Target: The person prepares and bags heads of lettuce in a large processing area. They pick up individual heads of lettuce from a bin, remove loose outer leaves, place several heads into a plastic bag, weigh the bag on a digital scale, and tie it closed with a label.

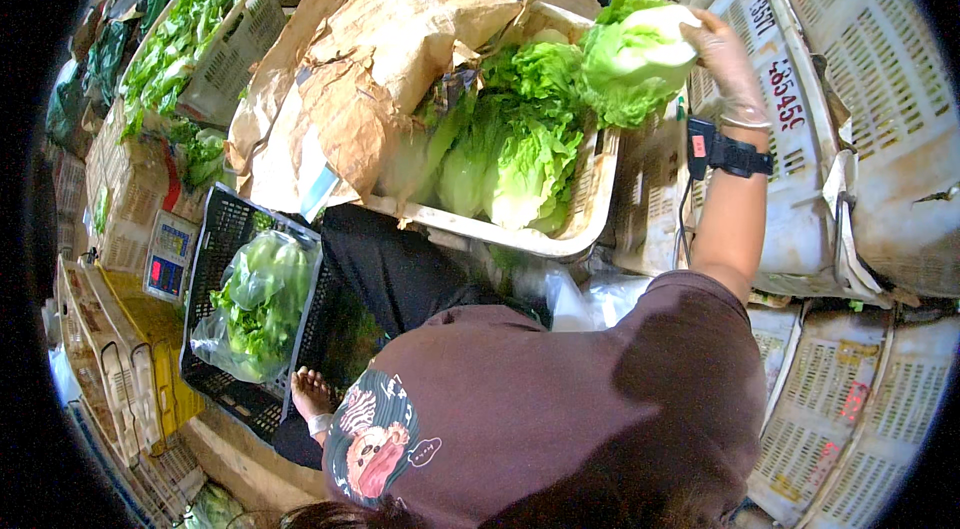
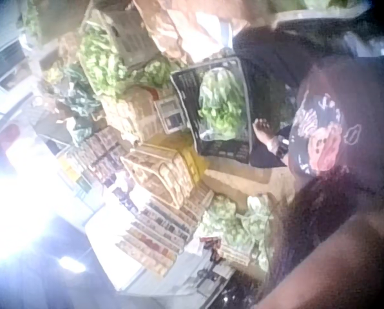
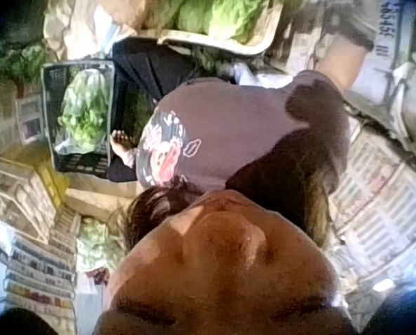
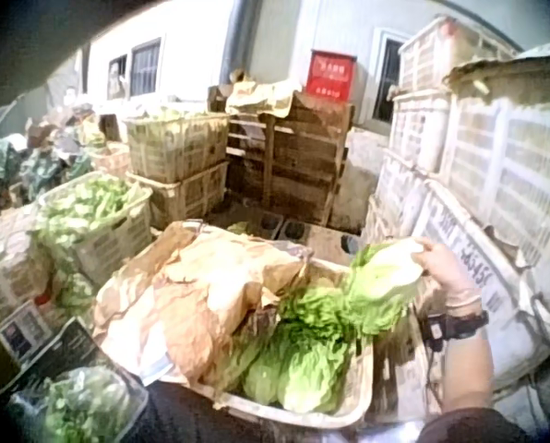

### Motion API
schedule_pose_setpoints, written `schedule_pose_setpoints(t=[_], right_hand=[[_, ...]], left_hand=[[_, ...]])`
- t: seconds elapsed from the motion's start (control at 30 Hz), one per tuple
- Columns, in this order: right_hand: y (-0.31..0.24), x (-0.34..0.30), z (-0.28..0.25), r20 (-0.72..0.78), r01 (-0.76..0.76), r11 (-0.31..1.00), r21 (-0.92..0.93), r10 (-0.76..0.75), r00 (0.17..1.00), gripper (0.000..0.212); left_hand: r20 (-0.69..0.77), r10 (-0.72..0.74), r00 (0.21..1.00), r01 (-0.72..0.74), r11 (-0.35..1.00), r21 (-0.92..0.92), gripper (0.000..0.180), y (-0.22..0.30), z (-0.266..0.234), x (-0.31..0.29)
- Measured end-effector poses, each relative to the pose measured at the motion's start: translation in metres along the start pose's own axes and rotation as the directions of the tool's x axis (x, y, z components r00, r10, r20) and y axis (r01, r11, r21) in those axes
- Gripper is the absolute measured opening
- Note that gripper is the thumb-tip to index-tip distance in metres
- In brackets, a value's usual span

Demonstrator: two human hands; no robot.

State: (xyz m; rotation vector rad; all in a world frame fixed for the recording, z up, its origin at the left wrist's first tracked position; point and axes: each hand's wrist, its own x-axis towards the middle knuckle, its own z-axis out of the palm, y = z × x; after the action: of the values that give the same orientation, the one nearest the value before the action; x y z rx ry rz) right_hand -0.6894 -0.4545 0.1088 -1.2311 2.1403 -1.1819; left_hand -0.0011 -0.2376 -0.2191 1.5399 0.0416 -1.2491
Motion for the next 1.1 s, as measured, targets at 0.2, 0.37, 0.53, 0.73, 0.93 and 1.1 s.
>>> schedule_pose_setpoints(t=[0.2,0.37,0.53,0.73,0.93,1.1], right_hand=[[-0.026,-0.014,-0.005,0.051,0.125,0.987,0.098,-0.13,0.99,0.043],[-0.012,0.014,0.092,0.608,0.04,0.982,0.183,-0.145,0.781,0.046],[0.016,0.044,0.18,0.673,0.208,0.977,-0.047,-0.123,0.729,0.05],[0.165,0.187,0.149,0.477,0.016,0.974,-0.226,0.096,0.873,0.062],[0.16,0.166,0.196,0.234,-0.164,0.701,-0.694,0.434,0.87,0.051],[0.173,0.117,0.148,0.434,-0.183,0.949,0.255,0.057,0.899,0.04]], left_hand=[[0.076,0.006,0.997,-0.006,1.0,-0.008,0.027,0.001,-0.003,0.003],[0.155,0.008,0.988,-0.007,1.0,-0.009,0.026,-0.001,-0.009,0.009],[0.078,-0.015,0.997,0.015,1.0,-0.011,0.025,-0.004,-0.016,0.003],[0.077,-0.017,0.997,0.017,1.0,-0.011,0.026,-0.01,-0.006,0.014],[0.0,-0.021,1.0,0.021,0.999,-0.025,0.027,-0.005,-0.003,0.007],[-0.018,0.01,1.0,-0.01,1.0,0.01,0.027,-0.004,-0.004,0.006]])
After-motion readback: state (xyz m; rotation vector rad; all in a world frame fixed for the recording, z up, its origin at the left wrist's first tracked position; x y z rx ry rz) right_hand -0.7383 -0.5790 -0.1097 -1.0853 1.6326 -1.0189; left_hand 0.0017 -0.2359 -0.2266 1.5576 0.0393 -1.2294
